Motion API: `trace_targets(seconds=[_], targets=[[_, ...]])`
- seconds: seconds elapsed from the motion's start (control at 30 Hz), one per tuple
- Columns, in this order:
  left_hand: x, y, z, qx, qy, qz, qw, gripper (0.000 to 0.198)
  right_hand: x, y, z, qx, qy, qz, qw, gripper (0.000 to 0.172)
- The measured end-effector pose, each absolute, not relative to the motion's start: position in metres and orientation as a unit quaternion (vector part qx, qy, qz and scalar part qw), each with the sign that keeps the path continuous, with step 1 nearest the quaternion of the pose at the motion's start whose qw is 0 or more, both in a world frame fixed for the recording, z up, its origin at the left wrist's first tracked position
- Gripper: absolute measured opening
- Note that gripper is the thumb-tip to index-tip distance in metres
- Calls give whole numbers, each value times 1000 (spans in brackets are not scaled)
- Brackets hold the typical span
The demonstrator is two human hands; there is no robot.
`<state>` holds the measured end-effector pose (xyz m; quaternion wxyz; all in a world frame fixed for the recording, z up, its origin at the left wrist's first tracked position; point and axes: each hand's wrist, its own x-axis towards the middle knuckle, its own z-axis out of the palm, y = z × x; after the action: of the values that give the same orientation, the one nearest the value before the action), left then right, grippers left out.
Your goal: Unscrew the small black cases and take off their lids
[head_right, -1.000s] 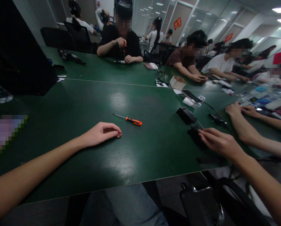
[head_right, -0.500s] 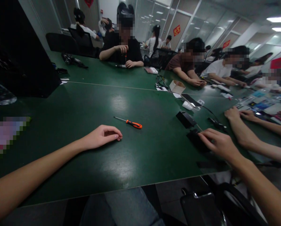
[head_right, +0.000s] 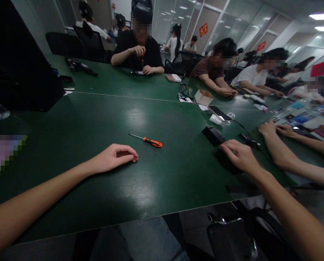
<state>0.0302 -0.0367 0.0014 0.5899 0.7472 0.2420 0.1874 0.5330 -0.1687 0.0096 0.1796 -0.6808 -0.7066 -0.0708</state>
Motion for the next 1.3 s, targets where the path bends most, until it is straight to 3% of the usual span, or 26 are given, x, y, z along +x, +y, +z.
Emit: trace_targets(seconds=[0.5,0.67,0.83,0.93,1.13,1.3], targets=[[32,-38,0,735,243,202,600,19,527,-156,26,-724,-677,-26,129,55],[32,-36,-8,720,234,226,613,19,530,-115,40,-801,-592,-33,83,30],[32,-32,-13,713,257,285,586,21,486,-66,31,-780,-622,22,68,21],[30,-26,-14,717,287,336,539,23,434,-35,19,-734,-671,27,101,21],[16,-8,-9,755,370,432,327,27,313,3,-2,-606,-772,51,186,24],[9,1,-9,770,364,449,270,39,254,-26,-5,-436,-866,87,227,36]])
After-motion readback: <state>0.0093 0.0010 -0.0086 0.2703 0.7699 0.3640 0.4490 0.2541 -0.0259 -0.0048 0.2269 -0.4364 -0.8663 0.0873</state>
